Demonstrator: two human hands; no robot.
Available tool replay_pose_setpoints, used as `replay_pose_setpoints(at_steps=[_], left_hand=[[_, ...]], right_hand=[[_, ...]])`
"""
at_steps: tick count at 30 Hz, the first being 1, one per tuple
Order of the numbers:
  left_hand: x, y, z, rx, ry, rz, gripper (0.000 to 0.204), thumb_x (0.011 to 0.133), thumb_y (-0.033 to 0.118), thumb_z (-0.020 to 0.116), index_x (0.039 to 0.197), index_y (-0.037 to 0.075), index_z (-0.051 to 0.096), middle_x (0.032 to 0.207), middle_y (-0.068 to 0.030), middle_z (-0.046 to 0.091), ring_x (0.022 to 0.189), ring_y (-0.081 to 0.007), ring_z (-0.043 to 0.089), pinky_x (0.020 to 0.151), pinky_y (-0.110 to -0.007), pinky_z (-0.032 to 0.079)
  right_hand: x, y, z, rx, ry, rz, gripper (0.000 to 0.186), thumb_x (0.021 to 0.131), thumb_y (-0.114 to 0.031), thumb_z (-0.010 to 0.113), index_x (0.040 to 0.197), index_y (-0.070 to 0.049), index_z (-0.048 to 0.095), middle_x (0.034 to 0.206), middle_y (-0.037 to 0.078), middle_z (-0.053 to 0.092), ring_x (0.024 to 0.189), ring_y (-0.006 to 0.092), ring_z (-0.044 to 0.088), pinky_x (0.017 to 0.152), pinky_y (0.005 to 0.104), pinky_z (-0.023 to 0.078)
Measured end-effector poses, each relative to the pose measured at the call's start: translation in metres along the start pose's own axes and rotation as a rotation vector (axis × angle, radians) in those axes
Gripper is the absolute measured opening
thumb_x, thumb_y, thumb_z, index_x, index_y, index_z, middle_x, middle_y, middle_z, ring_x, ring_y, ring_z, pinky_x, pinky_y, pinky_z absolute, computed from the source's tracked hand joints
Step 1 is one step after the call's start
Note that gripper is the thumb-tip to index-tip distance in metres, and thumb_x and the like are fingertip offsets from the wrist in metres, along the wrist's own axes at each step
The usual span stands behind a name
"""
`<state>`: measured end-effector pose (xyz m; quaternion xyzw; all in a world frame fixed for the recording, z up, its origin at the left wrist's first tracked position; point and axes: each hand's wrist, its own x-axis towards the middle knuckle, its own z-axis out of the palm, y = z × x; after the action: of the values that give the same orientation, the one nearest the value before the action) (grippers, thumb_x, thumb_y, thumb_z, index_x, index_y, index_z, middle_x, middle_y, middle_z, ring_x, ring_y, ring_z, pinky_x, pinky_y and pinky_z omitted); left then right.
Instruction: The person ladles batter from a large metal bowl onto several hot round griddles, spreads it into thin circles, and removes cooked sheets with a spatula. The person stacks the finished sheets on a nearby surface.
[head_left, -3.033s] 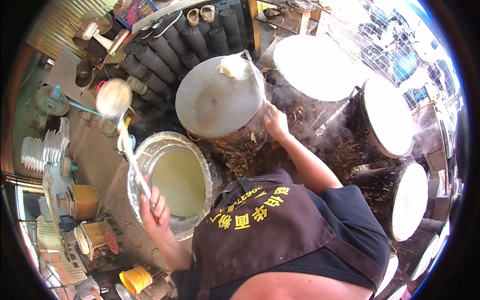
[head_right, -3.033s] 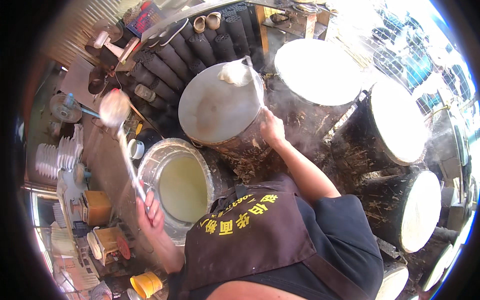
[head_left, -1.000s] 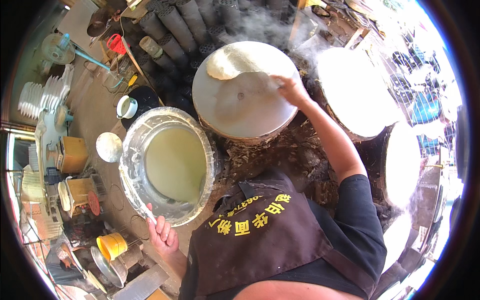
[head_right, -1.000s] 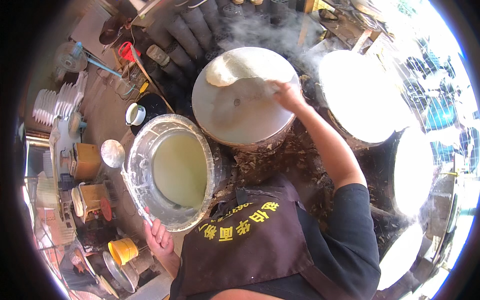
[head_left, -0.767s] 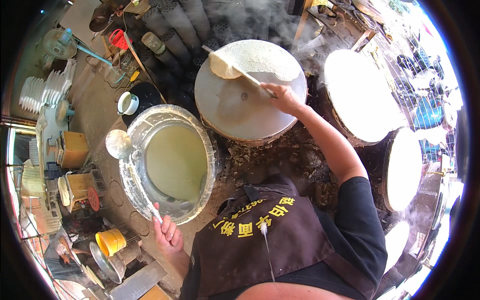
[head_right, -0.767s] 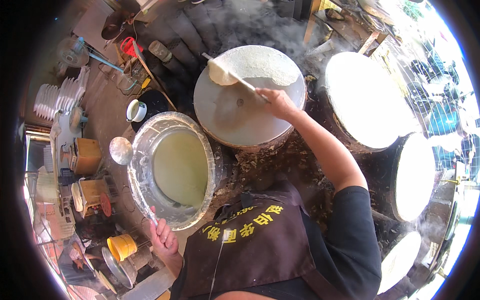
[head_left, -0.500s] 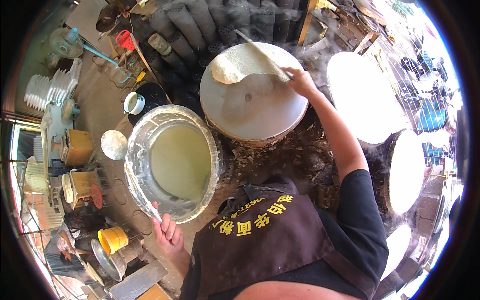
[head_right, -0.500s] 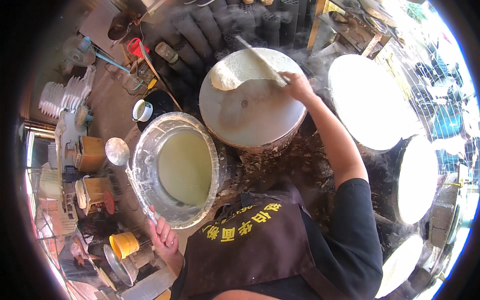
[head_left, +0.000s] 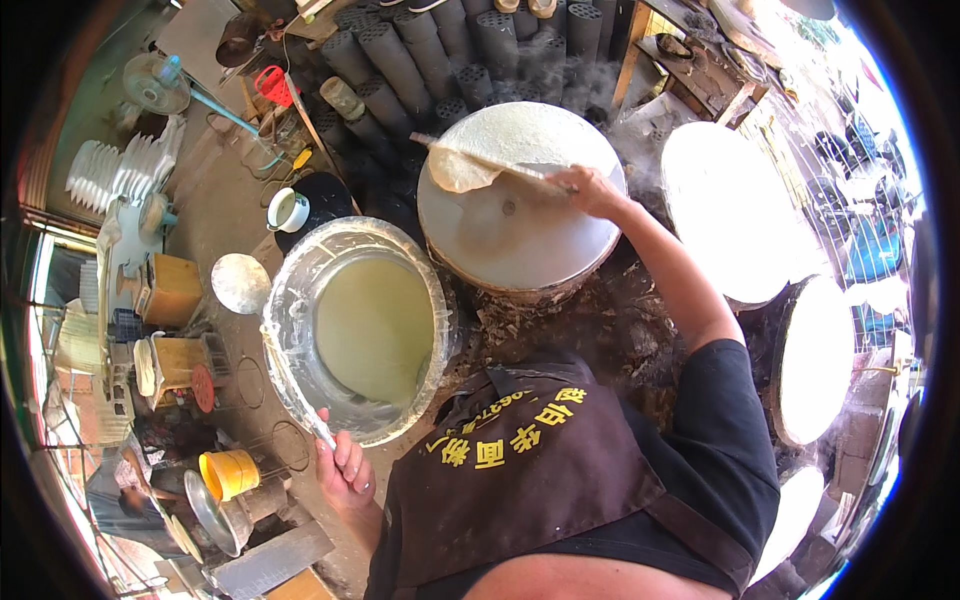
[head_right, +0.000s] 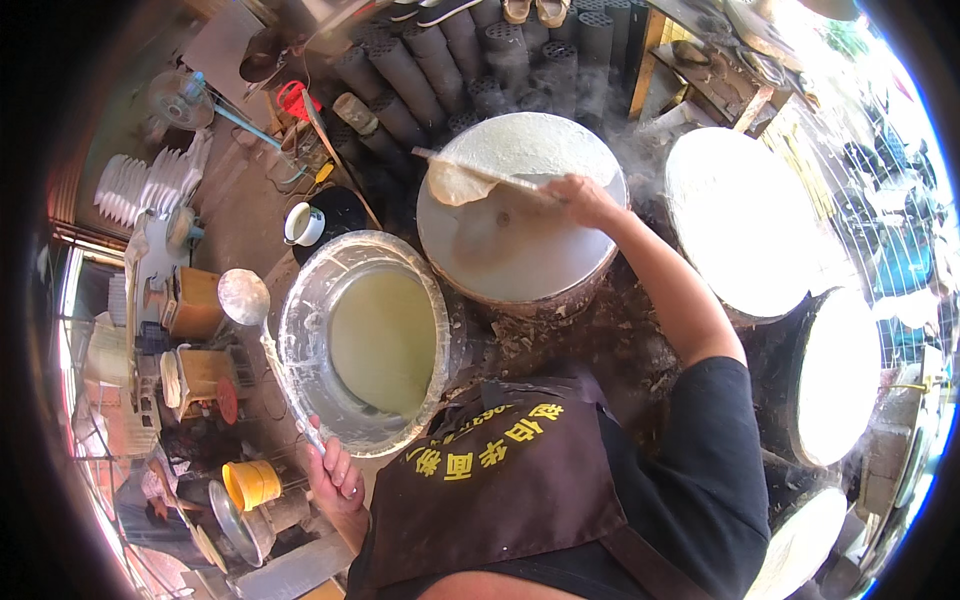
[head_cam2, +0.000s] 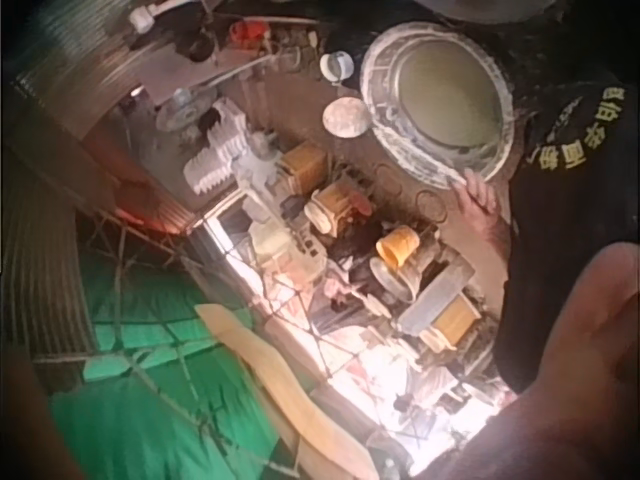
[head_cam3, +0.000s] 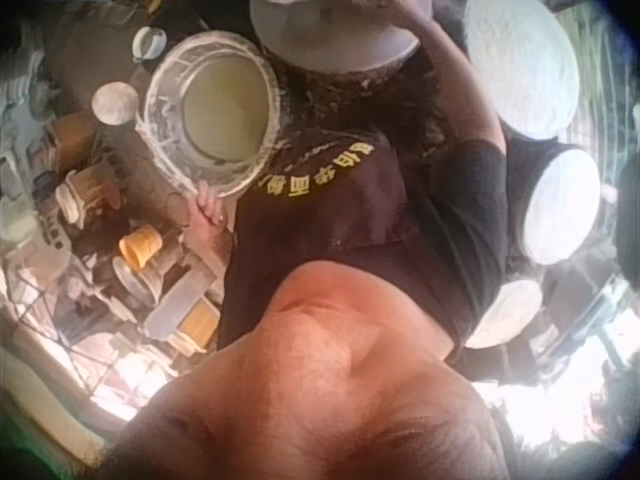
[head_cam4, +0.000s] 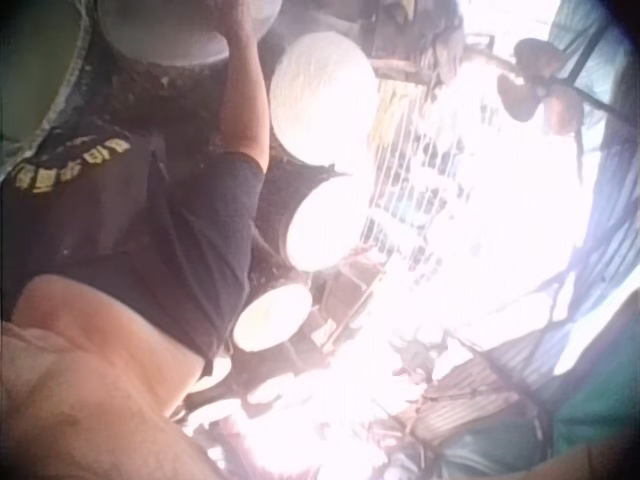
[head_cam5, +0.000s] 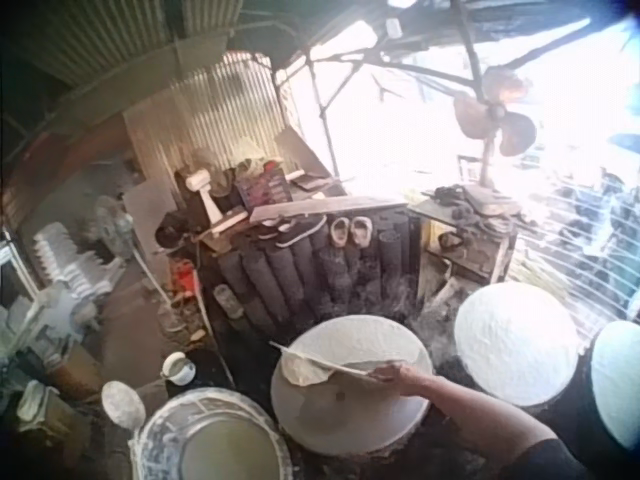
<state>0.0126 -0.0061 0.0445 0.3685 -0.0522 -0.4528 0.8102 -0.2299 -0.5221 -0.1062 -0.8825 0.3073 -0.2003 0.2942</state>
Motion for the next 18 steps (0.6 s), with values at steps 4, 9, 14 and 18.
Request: replay_pose_setpoints(at_steps=[4,9,14,18], left_hand=[[-0.013,-0.004,0.011,0.015,0.079,0.03,0.044,0.104,0.025,0.038,0.142,0.005,0.029,0.07,-0.0006,0.034,0.047,-0.0058,0.031,0.033,-0.019,0.029],[-0.009,-0.005,0.013,-0.017,0.077,0.0,0.046,0.104,0.024,0.037,0.144,0.005,0.026,0.07,-0.0001,0.034,0.047,-0.0052,0.03,0.032,-0.019,0.028],[-0.019,-0.008,0.016,-0.027,0.095,-0.003,0.05,0.104,0.024,0.037,0.148,0.008,0.019,0.069,0.0005,0.034,0.046,-0.0048,0.03,0.032,-0.018,0.028],[-0.02,-0.01,0.028,-0.02,0.089,0.007,0.052,0.104,0.023,0.037,0.15,0.01,0.015,0.069,0.0008,0.034,0.046,-0.0048,0.029,0.032,-0.018,0.028]], right_hand=[[-0.014,-0.01,-0.038,0.036,-0.115,0.035,0.039,0.075,-0.001,0.059,0.111,-0.012,0.069,0.104,0.016,0.065,0.097,0.0299,0.063,0.087,0.0387,0.05],[0.013,0.001,-0.029,-0.129,0.092,0.054,0.027,0.078,-0.003,0.06,0.103,-0.01,0.07,0.096,0.013,0.067,0.093,0.0288,0.063,0.082,0.0386,0.05],[-0.005,-0.002,-0.031,0.066,-0.111,-0.083,0.033,0.076,0.002,0.061,0.104,-0.013,0.07,0.095,0.011,0.067,0.094,0.0276,0.063,0.083,0.0377,0.05],[0.014,0.016,-0.046,-0.077,-0.016,-0.081,0.025,0.077,-0.008,0.062,0.099,-0.014,0.071,0.089,0.008,0.066,0.093,0.0277,0.062,0.08,0.0386,0.05]])
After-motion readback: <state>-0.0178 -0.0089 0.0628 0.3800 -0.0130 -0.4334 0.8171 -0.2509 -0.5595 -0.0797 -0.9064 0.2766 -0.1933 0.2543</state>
